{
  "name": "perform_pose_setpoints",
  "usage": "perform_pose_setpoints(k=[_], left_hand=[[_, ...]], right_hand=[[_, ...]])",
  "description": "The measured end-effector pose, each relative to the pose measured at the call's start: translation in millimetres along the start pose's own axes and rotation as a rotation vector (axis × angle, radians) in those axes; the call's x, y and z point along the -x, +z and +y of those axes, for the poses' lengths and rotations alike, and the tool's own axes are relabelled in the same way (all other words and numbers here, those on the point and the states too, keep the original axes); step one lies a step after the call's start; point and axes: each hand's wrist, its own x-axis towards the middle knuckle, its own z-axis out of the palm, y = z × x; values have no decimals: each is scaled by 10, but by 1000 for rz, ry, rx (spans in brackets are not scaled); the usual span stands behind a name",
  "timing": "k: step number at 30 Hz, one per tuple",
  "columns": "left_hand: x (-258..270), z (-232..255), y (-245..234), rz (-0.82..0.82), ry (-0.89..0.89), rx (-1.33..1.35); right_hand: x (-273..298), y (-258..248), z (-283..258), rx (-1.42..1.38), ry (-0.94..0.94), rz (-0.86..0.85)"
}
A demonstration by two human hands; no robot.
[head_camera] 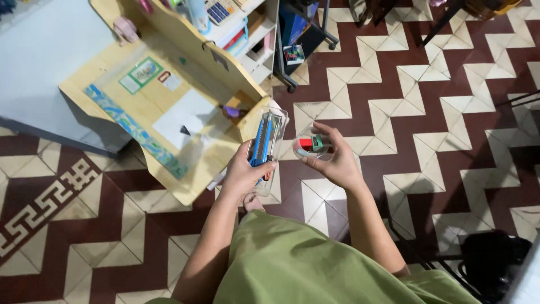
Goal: Organizing various stationery items on a desk, including notebooks, sticky notes, and containers.
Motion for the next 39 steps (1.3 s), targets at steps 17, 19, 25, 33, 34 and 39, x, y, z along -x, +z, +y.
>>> perform_pose_setpoints(k=[17,19,25,33,34,39], left_hand=[[-1053,94,-204,2,-45,187],[-1249,38,-87,-16,-31,205],[-1972,-28,514,89,107,110],[-3106,-535,1437,426,268,-204],[-3236,-495,1538,440,266,-197],[-3659,-601,1798,587,137,-174]], right_hand=[[-1260,185,182,-8,27,-55],[-1415,70,275,-61,26,-58],[-2076,-475,725,17,58,-52],[-3280,-1519,1500,163,-59,-171],[-3448,-1620,1570,167,-65,-186],[-4107,-1777,1759,220,-140,-286]])
